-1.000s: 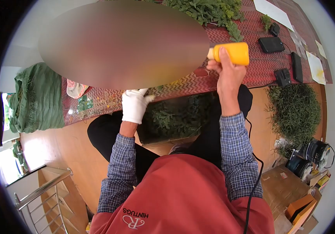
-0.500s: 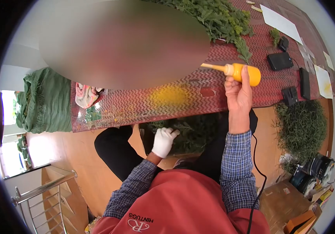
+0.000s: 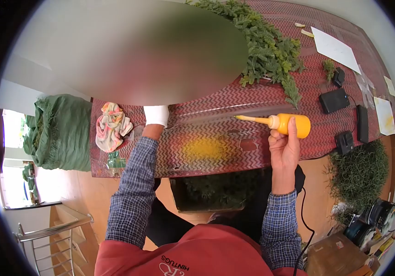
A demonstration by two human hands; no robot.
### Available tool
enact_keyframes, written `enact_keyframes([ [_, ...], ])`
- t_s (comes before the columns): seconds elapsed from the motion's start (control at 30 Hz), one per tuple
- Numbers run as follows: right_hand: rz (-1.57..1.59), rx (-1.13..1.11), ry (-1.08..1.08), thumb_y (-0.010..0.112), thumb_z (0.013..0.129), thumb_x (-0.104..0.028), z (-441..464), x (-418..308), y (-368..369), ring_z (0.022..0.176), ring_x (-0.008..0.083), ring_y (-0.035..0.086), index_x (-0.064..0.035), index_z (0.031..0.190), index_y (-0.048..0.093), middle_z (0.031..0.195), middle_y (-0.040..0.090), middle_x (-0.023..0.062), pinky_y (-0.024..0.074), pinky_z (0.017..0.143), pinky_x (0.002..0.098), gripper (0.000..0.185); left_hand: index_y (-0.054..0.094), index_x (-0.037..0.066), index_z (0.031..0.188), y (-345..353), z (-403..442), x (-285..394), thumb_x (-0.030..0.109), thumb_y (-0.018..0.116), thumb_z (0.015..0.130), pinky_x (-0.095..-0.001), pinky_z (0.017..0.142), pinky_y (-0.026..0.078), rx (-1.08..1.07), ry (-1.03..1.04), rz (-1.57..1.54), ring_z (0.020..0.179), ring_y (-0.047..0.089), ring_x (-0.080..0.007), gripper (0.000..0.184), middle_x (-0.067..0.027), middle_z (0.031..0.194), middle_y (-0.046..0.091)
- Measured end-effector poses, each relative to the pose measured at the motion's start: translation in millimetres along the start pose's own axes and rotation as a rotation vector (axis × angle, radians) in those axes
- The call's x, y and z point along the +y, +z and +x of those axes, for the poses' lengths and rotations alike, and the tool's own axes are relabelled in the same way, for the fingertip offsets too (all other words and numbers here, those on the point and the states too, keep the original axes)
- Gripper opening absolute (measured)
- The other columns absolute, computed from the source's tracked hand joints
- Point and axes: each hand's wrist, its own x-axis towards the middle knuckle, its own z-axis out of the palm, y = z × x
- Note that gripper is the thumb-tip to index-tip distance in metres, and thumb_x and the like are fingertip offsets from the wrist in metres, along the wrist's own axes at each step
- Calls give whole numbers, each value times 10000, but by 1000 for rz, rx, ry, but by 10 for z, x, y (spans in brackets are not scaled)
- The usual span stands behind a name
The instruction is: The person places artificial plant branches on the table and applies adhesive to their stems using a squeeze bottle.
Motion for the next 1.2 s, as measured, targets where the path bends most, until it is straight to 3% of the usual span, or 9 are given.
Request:
enact_keyframes([
  [0.07, -9, -1, -12, 632, 937, -263, 18, 4, 16, 606, 102, 505, -53, 1092, 579, 939, 645, 81, 419, 495, 198, 266, 664, 191, 1025, 230, 22, -62, 163, 601, 831, -354, 564, 463, -241, 67, 15, 662, 607, -227, 206, -47, 810, 634],
  [0.2, -3, 12, 15, 644, 930, -251, 18, 18, 23, 600, 102, 500, -69, 1072, 580, 916, 635, 61, 417, 500, 205, 239, 693, 171, 971, 3, -77, -112, 108, 591, 830, -363, 601, 486, -202, -60, -208, 713, 628, -237, 185, -55, 840, 655],
  [0.3, 8, -7, 38, 652, 925, -246, 15, 49, 18, 595, 103, 499, -76, 1060, 581, 900, 629, 45, 418, 502, 211, 228, 707, 149, 995, -312, -266, -49, 101, 624, 817, -352, 669, 511, 63, -122, -537, 783, 650, -247, 202, -67, 922, 683],
  [0.5, 3, -28, 41, 666, 916, -235, 3, 74, -8, 600, 106, 514, -81, 1055, 592, 889, 636, 36, 415, 499, 216, 220, 724, 117, 1044, -978, -945, 355, 40, 712, 770, -291, 826, 527, -97, -305, -1066, 928, 665, -209, 285, -83, 1022, 698],
  [0.57, -3, -37, 49, 670, 913, -233, 15, 86, -17, 603, 109, 525, -81, 1053, 597, 887, 641, 34, 416, 495, 219, 218, 733, 135, 992, -940, -1200, 379, 62, 703, 785, -314, 813, 519, -152, -53, -816, 926, 645, -215, 222, -58, 1019, 696],
  [0.73, 17, -62, 38, 624, 941, -235, 23, 117, -83, 624, 137, 560, -14, 1120, 577, 955, 648, 119, 498, 527, 224, 289, 709, 190, 1034, -1009, -1453, 359, 118, 693, 743, -359, 792, 488, -152, -120, -925, 894, 612, -236, 300, -18, 1053, 679],
  [0.87, -3, -73, 33, 628, 938, -239, 32, 132, -88, 628, 139, 565, -17, 1121, 577, 955, 649, 115, 501, 528, 223, 291, 681, 213, 1146, -1094, -1423, 260, 232, 726, 740, -399, 874, 454, -231, 154, -716, 951, 595, -269, 409, -34, 1160, 653],
  [1.0, -3, -86, 38, 633, 935, -242, 36, 126, -115, 630, 137, 568, -23, 1121, 578, 960, 650, 114, 503, 529, 220, 293, 620, 182, 1257, -1048, -1440, 223, 290, 752, 733, -401, 903, 449, -316, 30, -847, 1014, 582, -305, 551, -74, 1262, 609],
  [1.2, -15, -62, 48, 668, 911, -242, 22, 127, -69, 614, 135, 576, -54, 1070, 582, 900, 648, 76, 484, 516, 222, 261, 639, 173, 1214, -906, -1177, 156, 329, 664, 832, -396, 822, 493, -318, -91, -623, 940, 633, -326, 413, -123, 1195, 642],
])
